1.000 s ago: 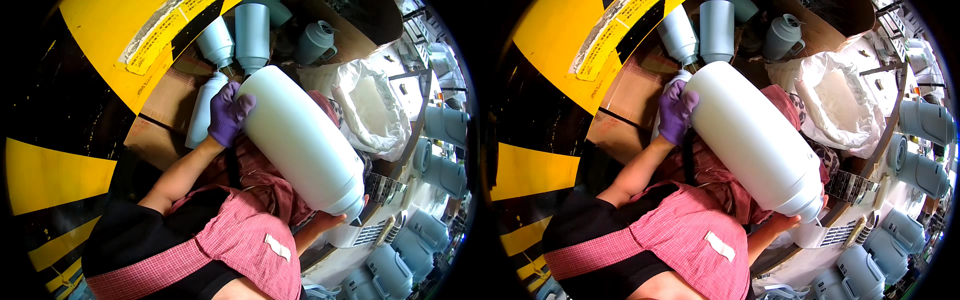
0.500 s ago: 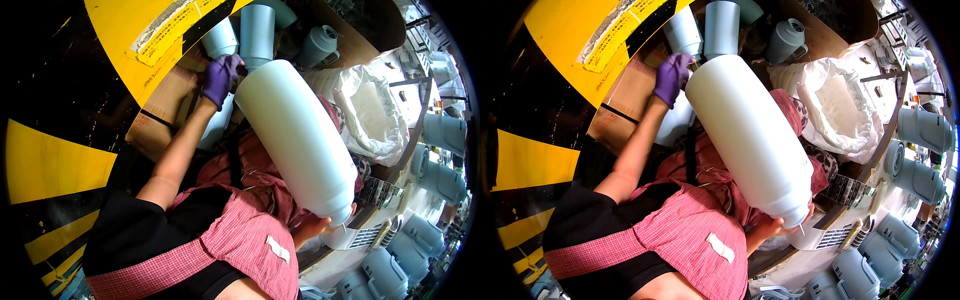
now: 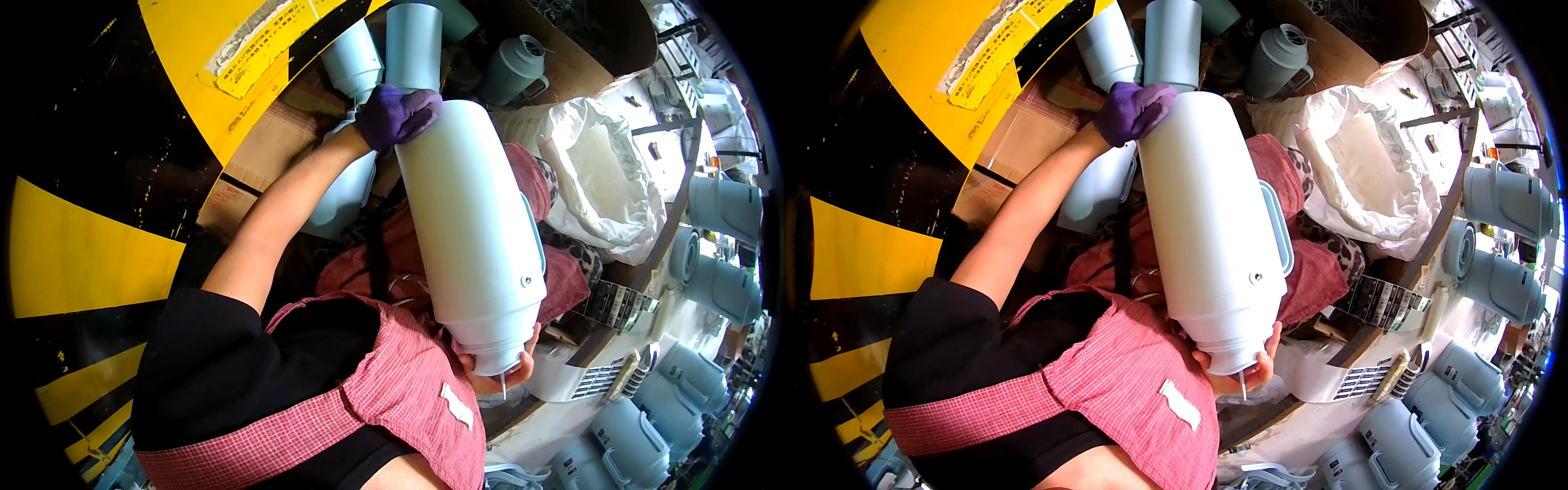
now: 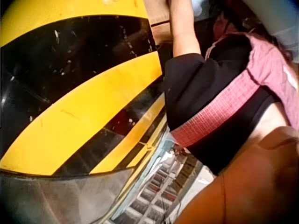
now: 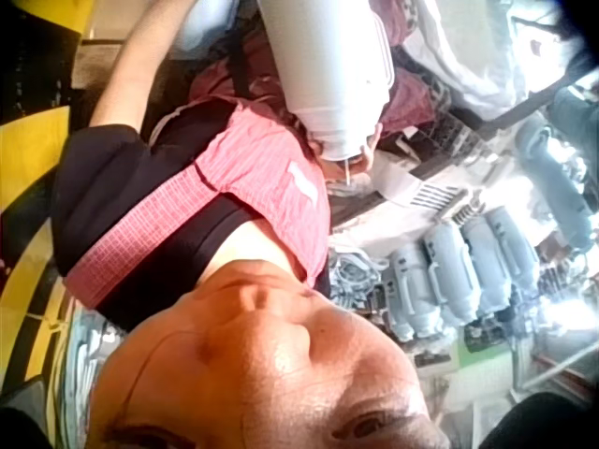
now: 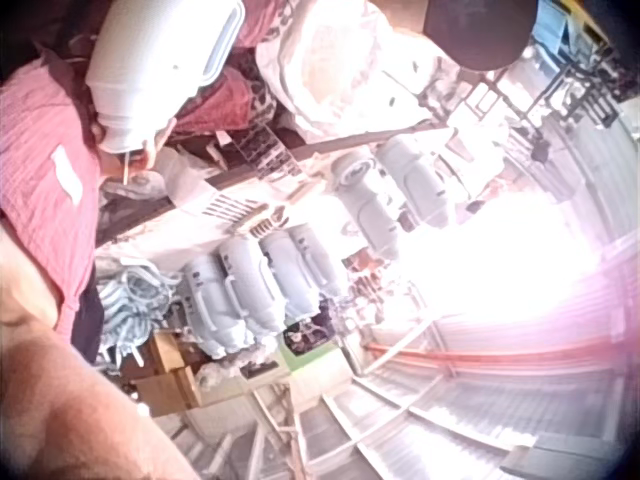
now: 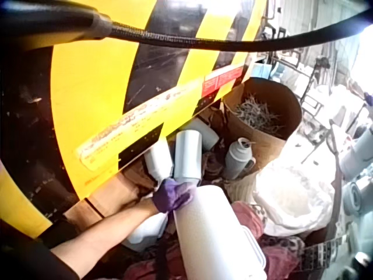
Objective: The person assembles water flasks by inserting white stoppers into the flask openings, placing outer lids onto the flasks, and applying labels to the sides of the flasks.
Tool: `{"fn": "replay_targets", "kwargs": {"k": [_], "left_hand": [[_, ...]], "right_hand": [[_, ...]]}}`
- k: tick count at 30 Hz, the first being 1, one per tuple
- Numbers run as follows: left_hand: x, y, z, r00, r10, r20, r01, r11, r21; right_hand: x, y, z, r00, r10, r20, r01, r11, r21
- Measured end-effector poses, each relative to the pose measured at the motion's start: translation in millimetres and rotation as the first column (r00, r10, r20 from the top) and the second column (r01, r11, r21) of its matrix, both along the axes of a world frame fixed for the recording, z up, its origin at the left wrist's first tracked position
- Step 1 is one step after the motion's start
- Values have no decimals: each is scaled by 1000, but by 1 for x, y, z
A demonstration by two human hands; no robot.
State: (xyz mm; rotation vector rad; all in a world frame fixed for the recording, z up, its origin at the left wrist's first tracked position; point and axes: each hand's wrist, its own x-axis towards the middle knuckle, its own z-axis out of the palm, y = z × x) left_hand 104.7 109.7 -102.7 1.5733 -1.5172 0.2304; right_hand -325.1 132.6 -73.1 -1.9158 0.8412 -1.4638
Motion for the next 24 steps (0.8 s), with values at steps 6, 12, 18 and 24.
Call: {"fn": "replay_targets", "kwargs": {"k": [6, 12, 18, 24], "left_hand": [[52, -8, -19, 734, 75, -675, -196, 975, -104], [-91, -15, 58, 904, -23, -427, 4, 999, -45], [-107, -25, 48, 936, 121, -329, -131, 991, -7], [-39, -26, 51, 950, -311, 15, 310, 950, 15]], "right_hand": [[-53, 1, 13, 948, -308, 76, 223, 817, 531], [-50, 3, 23, 936, -332, 119, 212, 799, 563], [-43, 6, 30, 936, -335, 109, 225, 806, 548], [-37, 5, 35, 938, -329, 110, 219, 808, 547]]}}
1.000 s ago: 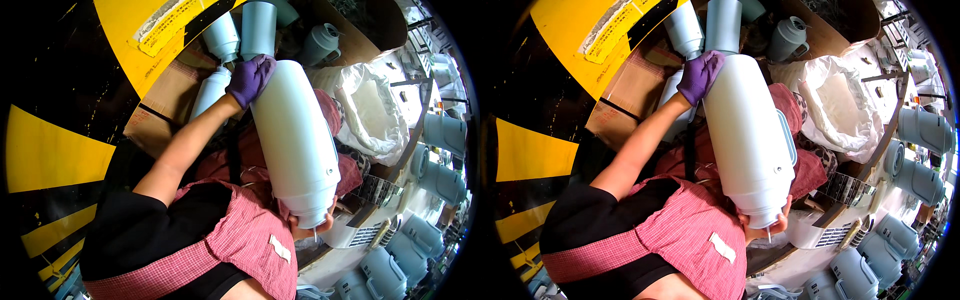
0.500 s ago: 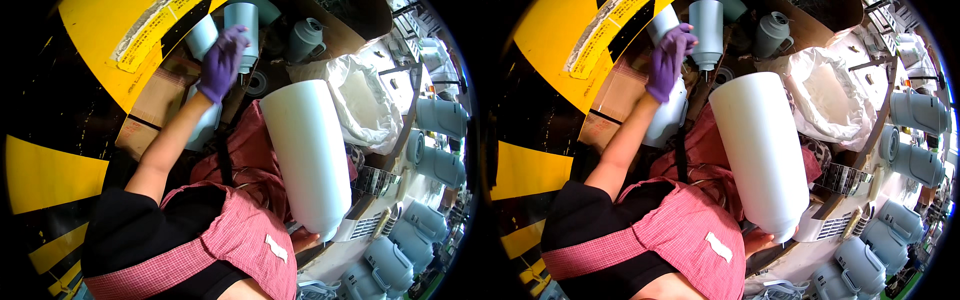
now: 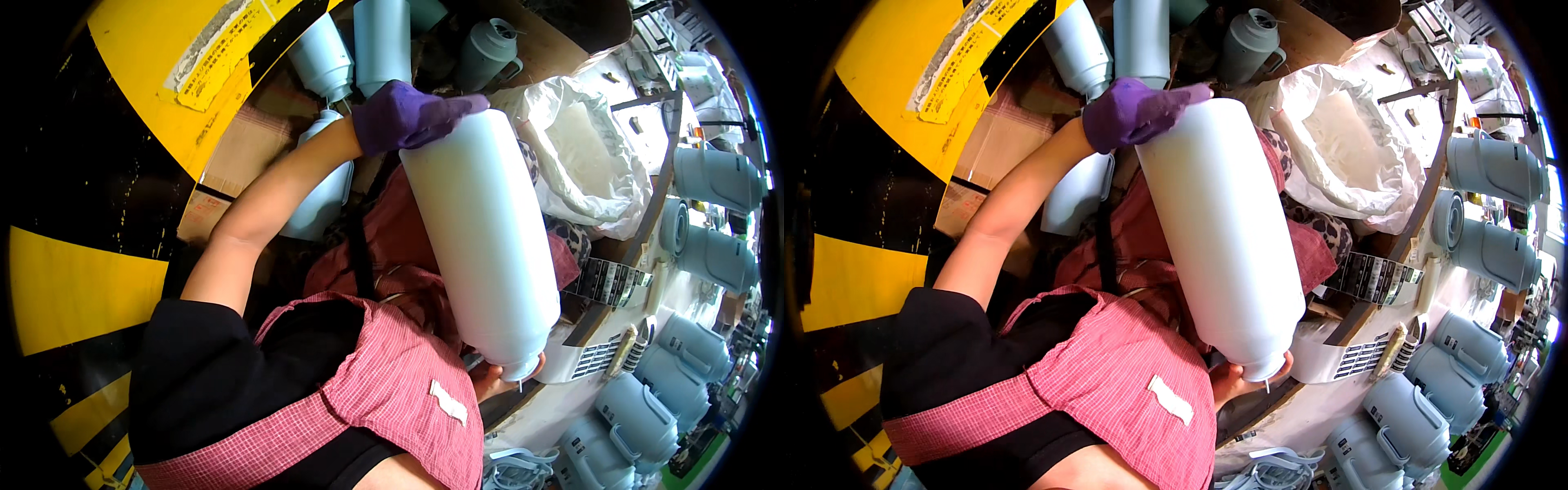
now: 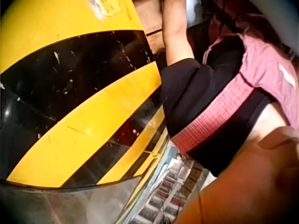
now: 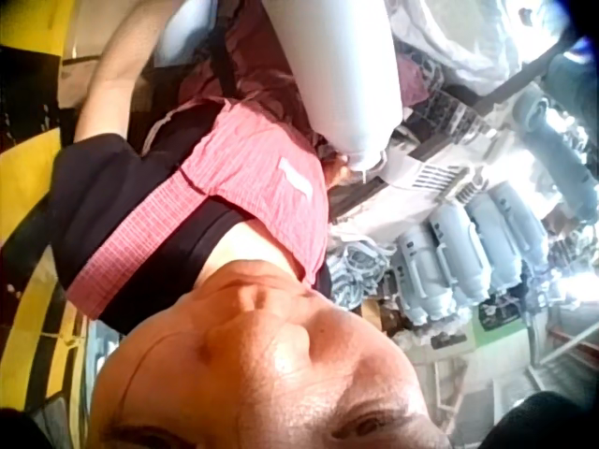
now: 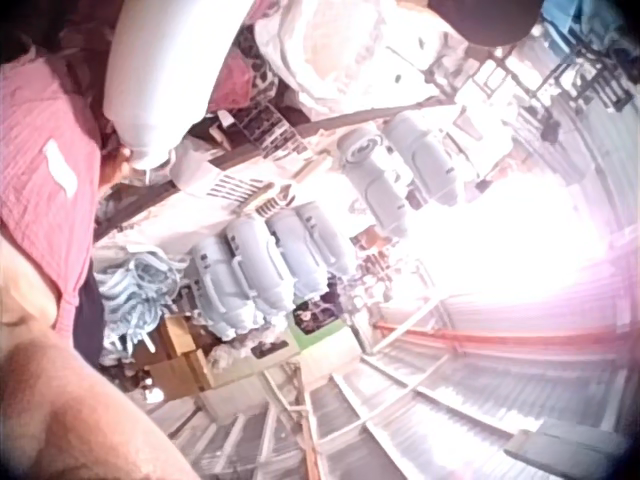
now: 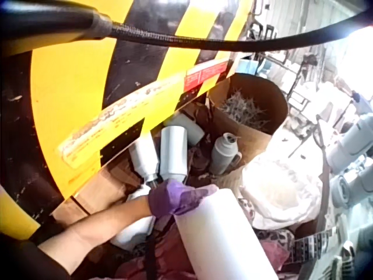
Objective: The person assembles water flasks by inserting white stoppers into the flask openings, placing outer lids onto the flasks, and applying labels to the sides of the flasks.
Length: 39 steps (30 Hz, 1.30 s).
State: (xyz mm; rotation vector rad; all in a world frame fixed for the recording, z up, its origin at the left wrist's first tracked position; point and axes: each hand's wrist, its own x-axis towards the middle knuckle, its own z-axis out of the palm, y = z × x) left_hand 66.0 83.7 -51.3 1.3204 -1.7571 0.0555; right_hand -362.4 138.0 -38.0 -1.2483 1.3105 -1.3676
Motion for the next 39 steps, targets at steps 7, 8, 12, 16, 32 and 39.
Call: {"fn": "replay_targets", "kwargs": {"k": [7, 8, 12, 16, 32, 39], "left_hand": [[-65, 6, 6, 906, 313, -284, -280, 948, 152], [-64, 3, -3, 903, 296, -310, -275, 955, 112], [-34, -2, -13, 951, 104, -292, -89, 994, 65], [3, -4, -25, 993, -49, -107, 43, 997, -61], [-93, 70, 18, 996, 73, -46, -82, 966, -245], [-107, 52, 111, 966, 258, -6, -258, 965, -45]], "right_hand": [[-1, 4, -6, 999, -13, 35, 12, 1000, 27], [1, 3, -6, 999, -11, 32, 10, 1000, 21], [7, 1, 3, 1000, -15, 25, 15, 1000, 3], [8, 3, 0, 999, -10, 47, 9, 1000, 14], [39, -57, 22, 912, 17, 409, 13, 997, -72], [157, -71, 102, 735, 594, -327, -662, 524, -535]]}}
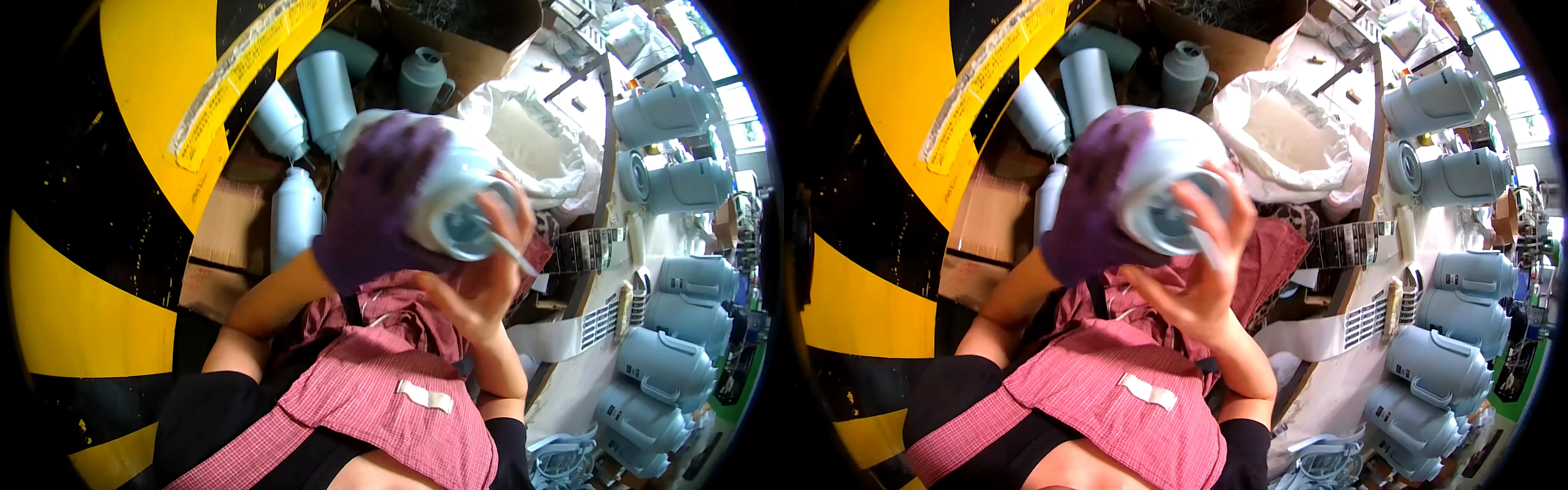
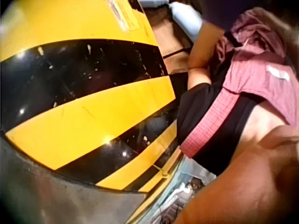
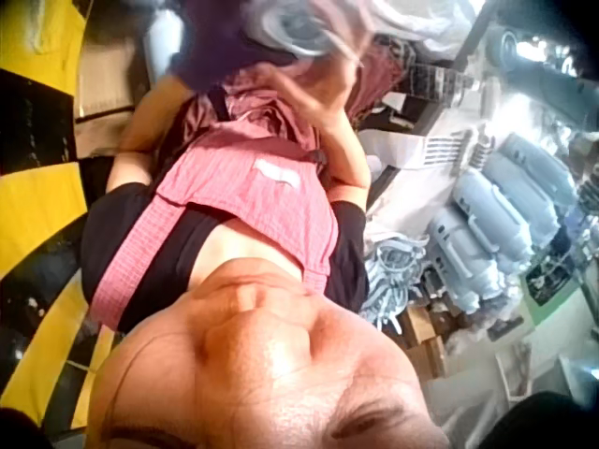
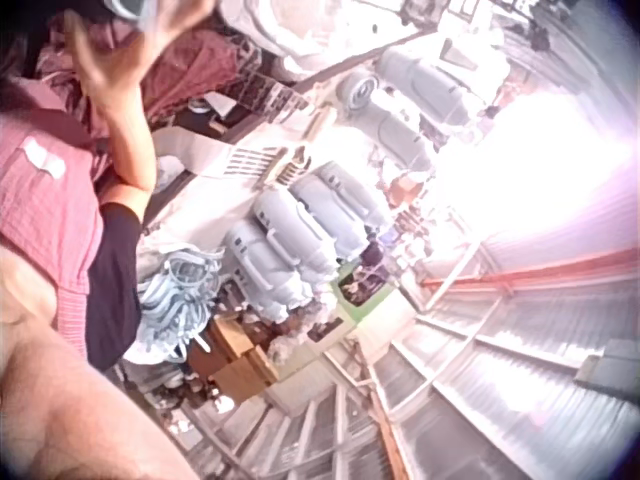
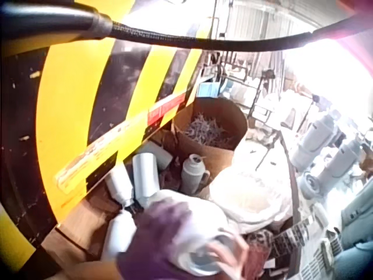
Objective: The person assembles water flasks by inserting white stoppers into the flask openings, placing outer lids onto the flasks, and applying labels to the sides of the flasks.
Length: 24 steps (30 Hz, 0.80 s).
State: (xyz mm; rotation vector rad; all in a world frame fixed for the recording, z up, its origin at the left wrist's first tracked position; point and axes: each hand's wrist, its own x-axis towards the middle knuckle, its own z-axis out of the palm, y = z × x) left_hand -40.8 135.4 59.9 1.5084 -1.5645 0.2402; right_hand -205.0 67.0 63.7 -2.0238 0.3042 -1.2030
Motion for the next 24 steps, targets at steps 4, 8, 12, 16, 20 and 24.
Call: {"fn": "replay_targets", "kwargs": {"k": [4, 8, 12, 16, 20, 24], "left_hand": [[39, 6, 13, 974, -128, 186, 104, 985, 137], [63, -11, 32, 861, -504, 65, 488, 856, 168], [76, -30, 35, 643, -765, 40, 718, 620, 318], [58, -23, 67, 796, -474, 376, 273, 836, 475], [57, -10, 37, 959, -281, -40, 281, 922, 264], [90, -35, 36, 833, -514, -205, 553, 771, 315]], "right_hand": [[6, -31, 8, 937, 116, -328, -225, 921, -318], [15, -51, -5, 991, -82, -103, -23, 666, -745], [26, -76, 12, 935, 273, -226, -291, 225, -930], [30, -89, 19, 895, 398, -202, -251, 76, -965], [45, -101, 25, 951, 291, -100, -197, 323, -926], [63, -104, 17, 844, 457, -281, -490, 441, -752]]}}
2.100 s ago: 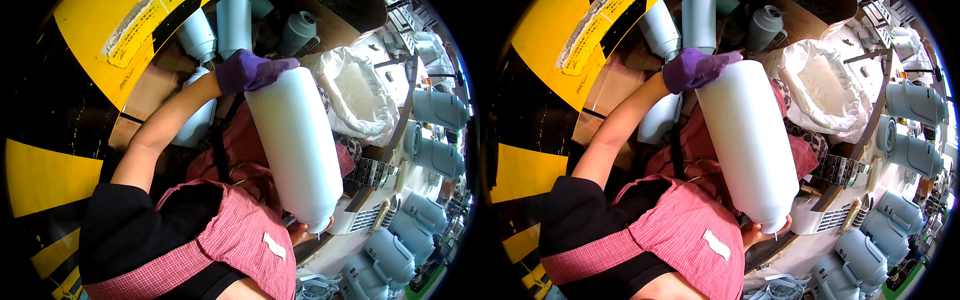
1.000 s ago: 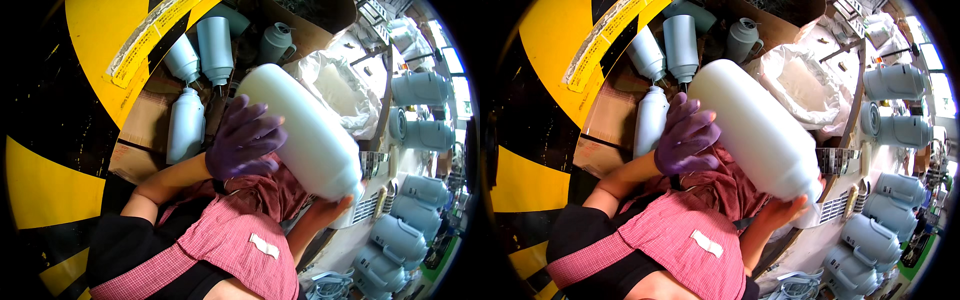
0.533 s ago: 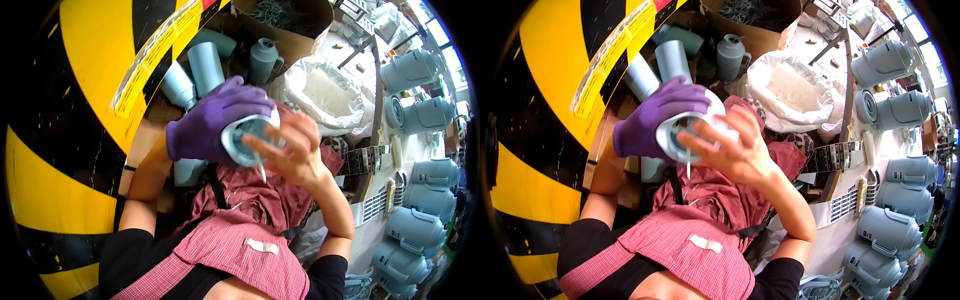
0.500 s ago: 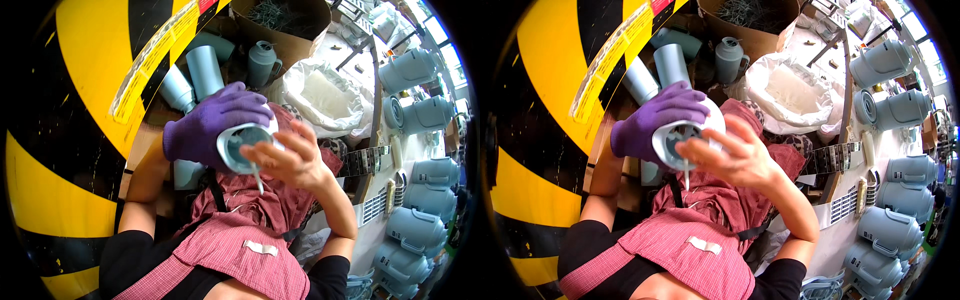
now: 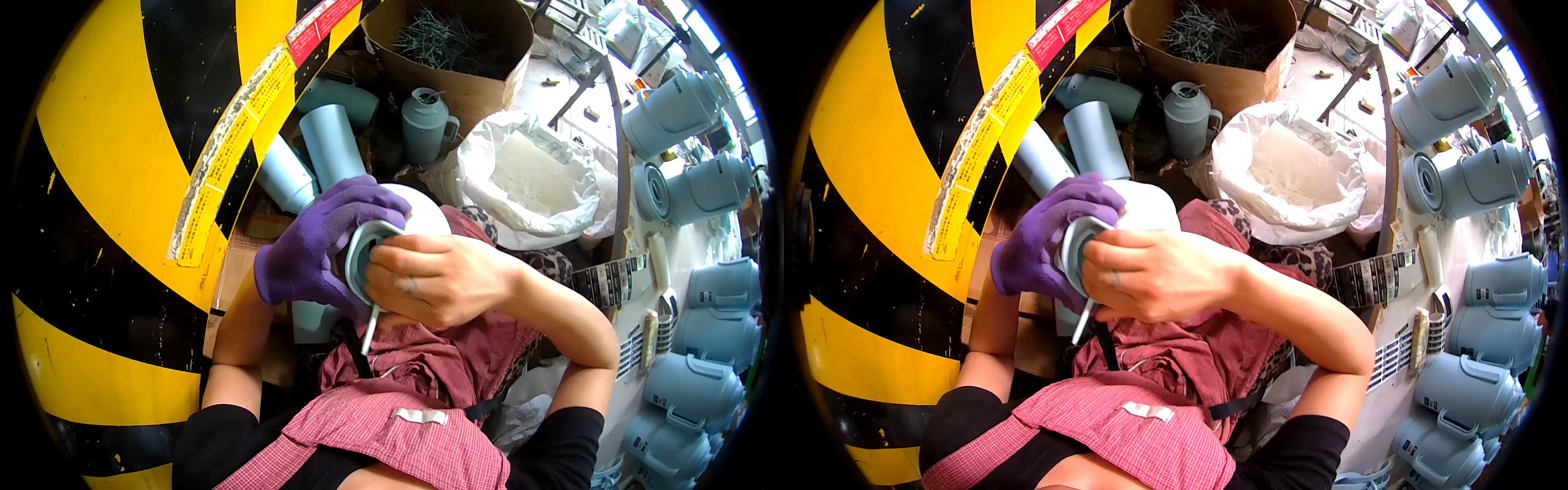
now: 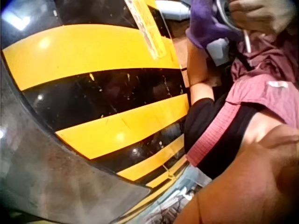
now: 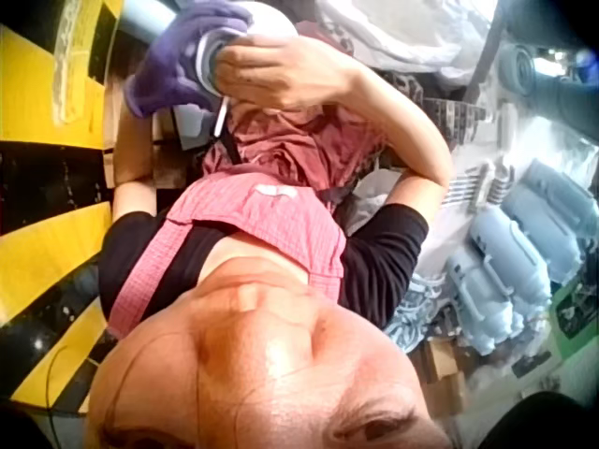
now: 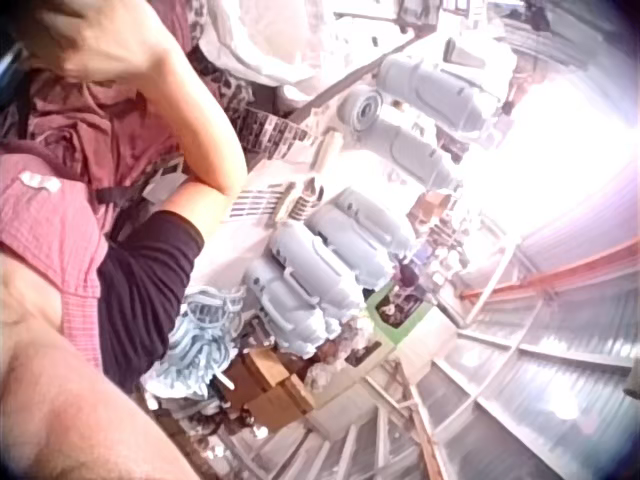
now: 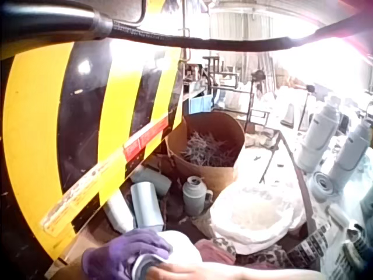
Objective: The person assembles water flasks by inserting white stoppers into the flask openings, placing outer lids onto the flasks, and applying labels to the sides of the flasks.
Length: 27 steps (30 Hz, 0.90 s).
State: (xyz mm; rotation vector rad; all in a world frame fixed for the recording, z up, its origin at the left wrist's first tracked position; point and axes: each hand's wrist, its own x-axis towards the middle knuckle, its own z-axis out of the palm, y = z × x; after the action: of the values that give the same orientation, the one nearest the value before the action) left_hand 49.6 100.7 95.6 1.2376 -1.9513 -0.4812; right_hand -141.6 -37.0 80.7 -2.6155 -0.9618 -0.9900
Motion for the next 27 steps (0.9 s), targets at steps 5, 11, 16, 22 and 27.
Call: {"fn": "replay_targets", "kwargs": {"k": [5, 11, 16, 22, 27], "left_hand": [[-3, -20, 0, 948, -179, 265, 173, 984, 43], [-29, -25, -5, 977, -143, 161, 148, 989, -20], [-27, -45, 10, 976, -110, 186, 118, 992, -36], [51, -182, 22, 958, 215, 191, -1, 666, -746], [65, -255, 42, 876, 436, 207, -80, 553, -829]], "right_hand": [[-3, -23, 6, 988, 107, 108, -74, 959, -273], [0, -14, -7, 937, 226, 265, -158, 954, -256], [-9, -39, 3, 972, 210, 107, -174, 946, -274], [-40, -90, 8, 672, -610, 420, 600, 781, 174], [-84, -92, -13, 558, -821, 120, 777, 567, 274]]}}
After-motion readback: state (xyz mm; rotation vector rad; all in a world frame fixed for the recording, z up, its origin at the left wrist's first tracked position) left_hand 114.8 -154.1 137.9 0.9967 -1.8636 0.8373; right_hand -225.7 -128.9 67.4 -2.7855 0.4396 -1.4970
